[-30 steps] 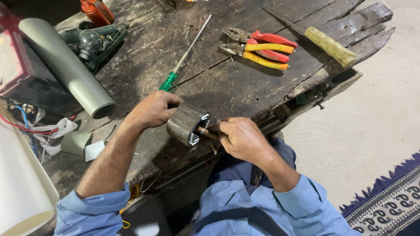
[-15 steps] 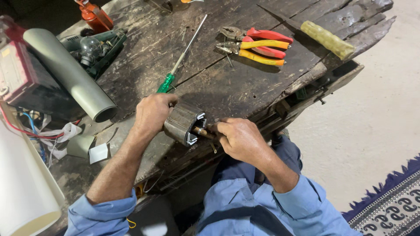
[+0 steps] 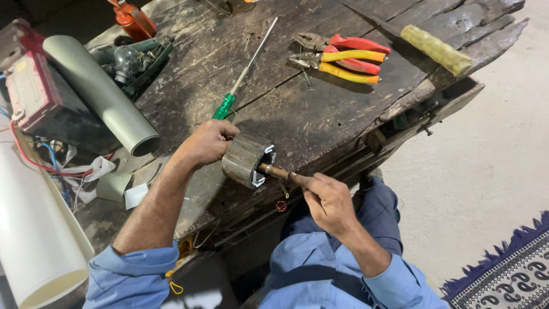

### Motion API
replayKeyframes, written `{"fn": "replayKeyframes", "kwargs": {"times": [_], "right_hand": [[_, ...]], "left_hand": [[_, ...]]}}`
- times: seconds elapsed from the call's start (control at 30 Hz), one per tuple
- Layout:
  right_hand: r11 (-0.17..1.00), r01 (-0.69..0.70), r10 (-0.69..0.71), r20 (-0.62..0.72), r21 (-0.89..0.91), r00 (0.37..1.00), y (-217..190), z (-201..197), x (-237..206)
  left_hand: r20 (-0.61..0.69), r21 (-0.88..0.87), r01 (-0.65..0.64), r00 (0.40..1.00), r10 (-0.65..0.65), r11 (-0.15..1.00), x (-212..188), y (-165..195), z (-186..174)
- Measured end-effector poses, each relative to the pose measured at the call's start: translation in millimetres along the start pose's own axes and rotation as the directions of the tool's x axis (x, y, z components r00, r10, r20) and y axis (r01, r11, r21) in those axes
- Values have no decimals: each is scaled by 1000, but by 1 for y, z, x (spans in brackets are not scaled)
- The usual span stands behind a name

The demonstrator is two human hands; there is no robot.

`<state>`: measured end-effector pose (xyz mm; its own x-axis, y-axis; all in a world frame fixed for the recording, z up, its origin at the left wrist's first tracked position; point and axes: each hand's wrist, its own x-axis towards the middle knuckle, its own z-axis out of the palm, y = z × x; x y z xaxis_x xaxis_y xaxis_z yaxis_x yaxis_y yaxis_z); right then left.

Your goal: The person works on a cylindrical electrical component on a wooden workbench, using a wooden stick to adjust internal parts and a white zip tie to secure the assembly. They retrieve pliers and a screwdriver from a drawer to assist with the repair.

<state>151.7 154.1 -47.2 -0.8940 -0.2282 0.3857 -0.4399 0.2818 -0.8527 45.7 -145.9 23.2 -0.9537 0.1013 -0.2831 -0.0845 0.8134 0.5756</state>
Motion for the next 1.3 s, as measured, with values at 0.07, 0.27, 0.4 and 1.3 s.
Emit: {"fn": "replayKeyframes", "kwargs": {"times": [0.07, 0.27, 0.4, 1.3], "right_hand": [[1000, 13, -13, -29, 17, 1000, 1, 1, -4], [984, 78, -92, -81, -160, 992, -8, -8, 2], [962, 180, -189, -25, -205, 982, -22, -13, 9], [1000, 1, -2, -56, -7, 998, 3, -13, -31]], "left_hand": [[5, -1, -43, 999, 43, 999, 1, -2, -1], [-46, 154, -98, 993, 106, 983, 0, -4, 7], [-142, 196, -182, 967, 212, 963, -5, -10, 19], [-110, 169, -238, 960, 259, 956, -86, 63, 5]]}}
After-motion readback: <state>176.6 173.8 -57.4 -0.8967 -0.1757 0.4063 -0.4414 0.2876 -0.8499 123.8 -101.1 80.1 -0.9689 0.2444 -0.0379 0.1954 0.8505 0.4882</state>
